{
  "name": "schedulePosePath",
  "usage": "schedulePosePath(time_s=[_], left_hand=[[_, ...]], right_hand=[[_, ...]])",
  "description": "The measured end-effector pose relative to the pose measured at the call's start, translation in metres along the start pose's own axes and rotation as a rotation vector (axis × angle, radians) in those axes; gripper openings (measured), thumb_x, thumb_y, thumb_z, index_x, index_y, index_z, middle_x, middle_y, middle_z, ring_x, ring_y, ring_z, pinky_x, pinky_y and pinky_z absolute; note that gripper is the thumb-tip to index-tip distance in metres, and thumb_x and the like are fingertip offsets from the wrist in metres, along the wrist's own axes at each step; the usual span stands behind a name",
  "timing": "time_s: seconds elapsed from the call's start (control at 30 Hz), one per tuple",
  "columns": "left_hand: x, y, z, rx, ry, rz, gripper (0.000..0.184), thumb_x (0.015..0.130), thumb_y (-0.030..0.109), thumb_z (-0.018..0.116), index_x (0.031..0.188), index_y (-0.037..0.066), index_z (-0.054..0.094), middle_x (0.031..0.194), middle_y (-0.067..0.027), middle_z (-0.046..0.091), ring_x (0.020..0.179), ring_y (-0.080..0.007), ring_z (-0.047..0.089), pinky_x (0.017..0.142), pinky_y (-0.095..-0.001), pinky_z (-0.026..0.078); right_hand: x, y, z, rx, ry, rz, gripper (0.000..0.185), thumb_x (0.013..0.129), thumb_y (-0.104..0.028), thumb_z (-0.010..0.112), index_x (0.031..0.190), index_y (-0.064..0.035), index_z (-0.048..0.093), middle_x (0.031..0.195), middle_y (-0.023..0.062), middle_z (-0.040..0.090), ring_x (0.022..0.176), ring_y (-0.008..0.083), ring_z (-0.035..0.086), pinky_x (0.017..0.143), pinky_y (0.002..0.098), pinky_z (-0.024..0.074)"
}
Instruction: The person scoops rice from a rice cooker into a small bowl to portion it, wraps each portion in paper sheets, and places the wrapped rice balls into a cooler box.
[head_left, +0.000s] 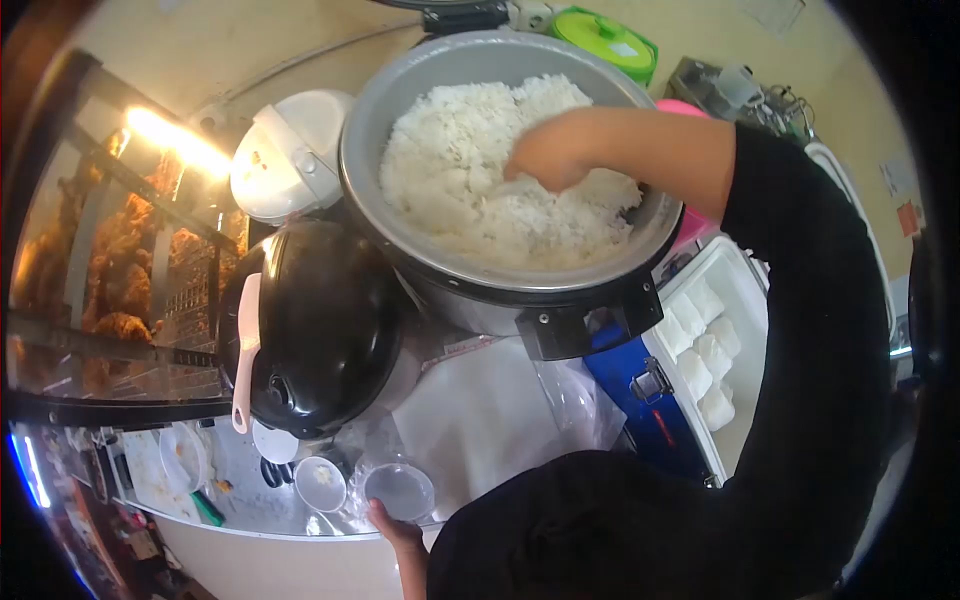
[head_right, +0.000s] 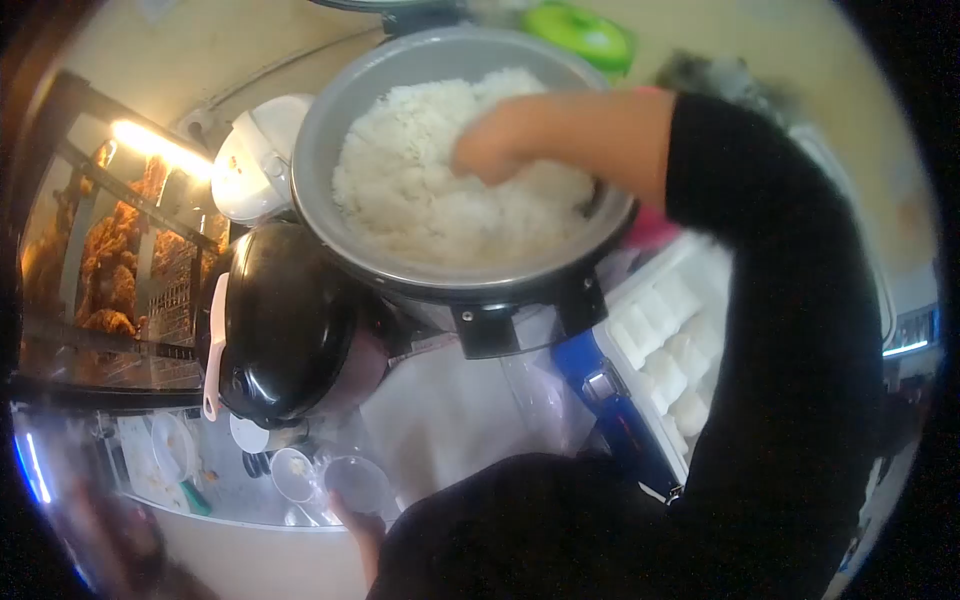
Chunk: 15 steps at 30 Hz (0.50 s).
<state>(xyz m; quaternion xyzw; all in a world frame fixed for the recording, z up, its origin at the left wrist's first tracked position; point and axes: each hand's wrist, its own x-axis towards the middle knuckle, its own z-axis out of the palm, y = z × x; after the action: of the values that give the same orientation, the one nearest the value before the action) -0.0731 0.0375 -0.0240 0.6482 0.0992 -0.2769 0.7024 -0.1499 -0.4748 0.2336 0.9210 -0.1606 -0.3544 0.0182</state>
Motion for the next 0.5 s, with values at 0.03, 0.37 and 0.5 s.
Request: schedulePosePath(time_s=[0.03,0.37,0.5], left_hand=[[-0.002,0.009,0.003,-0.038,-0.056,0.01,0.065,0.087,0.055,0.049,0.123,0.001,0.05,0.114,-0.0154,0.057,0.102,-0.028,0.058,0.084,-0.0423,0.049],[-0.03,0.146,0.135,-0.554,-0.572,-0.098,0.076,0.083,0.063,0.047,0.141,0.014,0.036,0.127,-0.028,0.048,0.097,-0.0505,0.06,0.065,-0.0561,0.059],[-0.038,0.175,0.17,-0.833,-0.68,-0.05,0.078,0.085,0.06,0.045,0.146,0.014,0.031,0.14,-0.0249,0.04,0.121,-0.0467,0.048,0.091,-0.0648,0.045]], right_hand=[[0.001,-0.002,0.003,-0.029,0.064,0.035,0.05,0.078,-0.004,0.058,0.127,-0.0117,0.056,0.109,0.0196,0.064,0.103,0.035,0.061,0.085,0.0455,0.0482],[-0.005,0.004,0.025,0.137,0.098,-0.174,0.031,0.083,-0.007,0.057,0.113,-0.0098,0.064,0.101,0.016,0.066,0.095,0.0311,0.064,0.076,0.0437,0.0505],[-0.001,0.016,0.031,0.315,-0.149,-0.249,0.028,0.086,-0.008,0.058,0.113,-0.0083,0.064,0.087,0.0097,0.067,0.08,0.0213,0.063,0.067,0.0363,0.0486]])
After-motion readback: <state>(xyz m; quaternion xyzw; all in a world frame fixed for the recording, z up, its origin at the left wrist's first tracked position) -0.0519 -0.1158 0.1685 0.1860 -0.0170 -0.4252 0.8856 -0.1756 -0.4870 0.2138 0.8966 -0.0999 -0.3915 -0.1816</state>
